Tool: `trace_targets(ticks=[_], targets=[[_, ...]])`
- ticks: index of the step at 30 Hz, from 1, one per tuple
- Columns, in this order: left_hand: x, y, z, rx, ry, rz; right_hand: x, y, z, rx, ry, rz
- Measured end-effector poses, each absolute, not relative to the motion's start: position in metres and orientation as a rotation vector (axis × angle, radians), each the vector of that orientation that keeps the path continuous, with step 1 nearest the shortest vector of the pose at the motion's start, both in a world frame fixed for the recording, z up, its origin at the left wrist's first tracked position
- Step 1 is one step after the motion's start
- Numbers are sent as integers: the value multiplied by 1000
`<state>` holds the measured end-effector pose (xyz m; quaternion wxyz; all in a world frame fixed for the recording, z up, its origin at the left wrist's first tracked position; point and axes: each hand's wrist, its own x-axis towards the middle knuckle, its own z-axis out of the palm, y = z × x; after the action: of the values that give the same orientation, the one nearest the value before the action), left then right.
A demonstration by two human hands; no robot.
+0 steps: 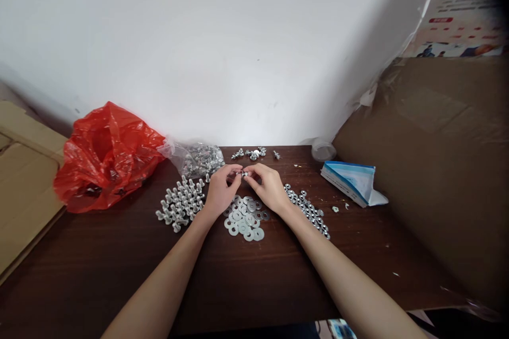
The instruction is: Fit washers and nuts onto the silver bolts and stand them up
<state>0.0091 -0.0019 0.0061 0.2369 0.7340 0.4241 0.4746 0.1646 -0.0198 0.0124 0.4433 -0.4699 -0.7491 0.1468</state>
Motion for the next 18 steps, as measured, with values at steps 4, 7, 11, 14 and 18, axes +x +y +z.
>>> trace_targets(ticks=[4, 7, 11, 14, 18], targets=[[10, -3, 7, 1961, 1188, 1253, 165, -20, 13, -1169, -1860, 361], [10, -3, 7, 1963, 1163, 1248, 164, -21, 13, -1159, -1863, 360], [10, -3, 7, 1994, 1121, 1254, 165, -21, 14, -1154, -1870, 354], [10, -3, 6, 2008, 1124, 1262, 165, -20, 14, -1156, -1867, 350], [9, -3, 6, 2024, 1138, 1274, 166, -20, 14, -1150, -1855, 339]])
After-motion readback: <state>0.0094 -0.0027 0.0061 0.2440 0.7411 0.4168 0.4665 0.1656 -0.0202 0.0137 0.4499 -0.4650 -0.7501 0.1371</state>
